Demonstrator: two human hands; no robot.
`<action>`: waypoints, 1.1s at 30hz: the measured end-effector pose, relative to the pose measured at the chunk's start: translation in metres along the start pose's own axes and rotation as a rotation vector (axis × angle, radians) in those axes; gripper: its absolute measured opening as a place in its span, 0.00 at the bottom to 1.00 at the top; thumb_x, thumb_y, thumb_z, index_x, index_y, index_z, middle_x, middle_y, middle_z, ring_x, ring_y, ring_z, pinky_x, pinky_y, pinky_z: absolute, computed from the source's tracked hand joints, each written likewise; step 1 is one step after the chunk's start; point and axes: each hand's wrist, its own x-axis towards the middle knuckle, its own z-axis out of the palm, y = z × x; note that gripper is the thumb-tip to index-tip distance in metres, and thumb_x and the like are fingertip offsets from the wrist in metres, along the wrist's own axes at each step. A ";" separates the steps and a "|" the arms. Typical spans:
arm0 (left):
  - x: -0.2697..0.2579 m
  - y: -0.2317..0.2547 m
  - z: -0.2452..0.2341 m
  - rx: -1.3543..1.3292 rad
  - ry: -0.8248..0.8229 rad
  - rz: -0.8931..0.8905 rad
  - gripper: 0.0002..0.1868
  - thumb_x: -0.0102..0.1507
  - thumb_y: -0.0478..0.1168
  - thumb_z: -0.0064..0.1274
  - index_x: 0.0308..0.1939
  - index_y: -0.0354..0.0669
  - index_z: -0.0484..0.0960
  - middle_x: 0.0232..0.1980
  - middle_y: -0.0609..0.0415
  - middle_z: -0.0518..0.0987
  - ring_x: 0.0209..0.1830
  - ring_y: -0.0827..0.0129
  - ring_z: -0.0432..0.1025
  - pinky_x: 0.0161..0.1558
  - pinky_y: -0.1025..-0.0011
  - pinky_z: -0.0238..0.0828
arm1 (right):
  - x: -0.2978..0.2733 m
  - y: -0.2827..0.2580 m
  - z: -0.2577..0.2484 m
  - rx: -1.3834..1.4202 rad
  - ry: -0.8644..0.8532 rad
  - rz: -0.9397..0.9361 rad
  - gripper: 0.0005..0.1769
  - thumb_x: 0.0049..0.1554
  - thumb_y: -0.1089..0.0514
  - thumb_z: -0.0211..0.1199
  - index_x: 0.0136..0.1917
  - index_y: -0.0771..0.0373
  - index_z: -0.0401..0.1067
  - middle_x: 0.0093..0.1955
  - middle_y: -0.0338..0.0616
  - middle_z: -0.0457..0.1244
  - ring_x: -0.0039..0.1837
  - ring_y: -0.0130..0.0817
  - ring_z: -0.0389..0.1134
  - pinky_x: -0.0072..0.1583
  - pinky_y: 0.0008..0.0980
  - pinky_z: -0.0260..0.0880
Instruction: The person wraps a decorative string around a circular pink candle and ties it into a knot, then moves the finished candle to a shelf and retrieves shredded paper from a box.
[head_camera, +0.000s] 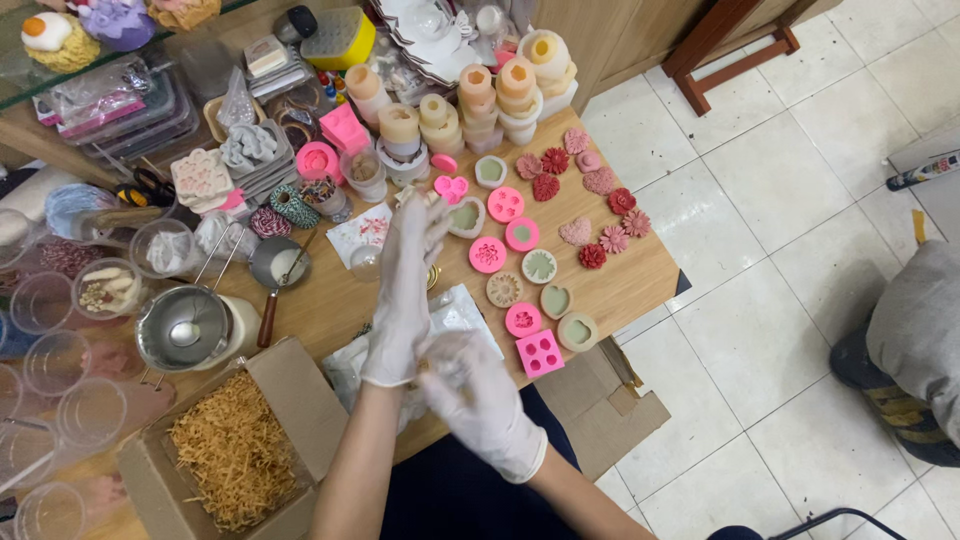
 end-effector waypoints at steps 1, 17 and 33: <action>-0.011 -0.005 0.008 -0.002 -0.002 0.001 0.38 0.68 0.62 0.39 0.75 0.43 0.61 0.73 0.47 0.72 0.72 0.63 0.68 0.71 0.62 0.56 | 0.003 0.010 -0.004 0.152 0.149 0.192 0.16 0.60 0.64 0.60 0.62 0.65 0.66 0.59 0.48 0.64 0.62 0.41 0.67 0.67 0.39 0.67; -0.138 -0.104 0.067 0.993 -0.581 0.865 0.13 0.69 0.38 0.55 0.56 0.39 0.78 0.40 0.55 0.70 0.39 0.63 0.72 0.39 0.65 0.71 | -0.007 0.154 -0.085 1.322 0.774 0.768 0.41 0.61 0.30 0.52 0.79 0.53 0.54 0.79 0.42 0.52 0.77 0.34 0.54 0.76 0.40 0.54; -0.121 -0.052 0.013 1.406 -0.392 0.497 0.21 0.63 0.48 0.56 0.55 0.39 0.76 0.43 0.48 0.80 0.38 0.53 0.76 0.40 0.55 0.72 | 0.050 0.340 -0.204 -0.494 0.376 0.825 0.22 0.58 0.52 0.70 0.64 0.61 0.76 0.51 0.48 0.70 0.49 0.35 0.69 0.52 0.33 0.68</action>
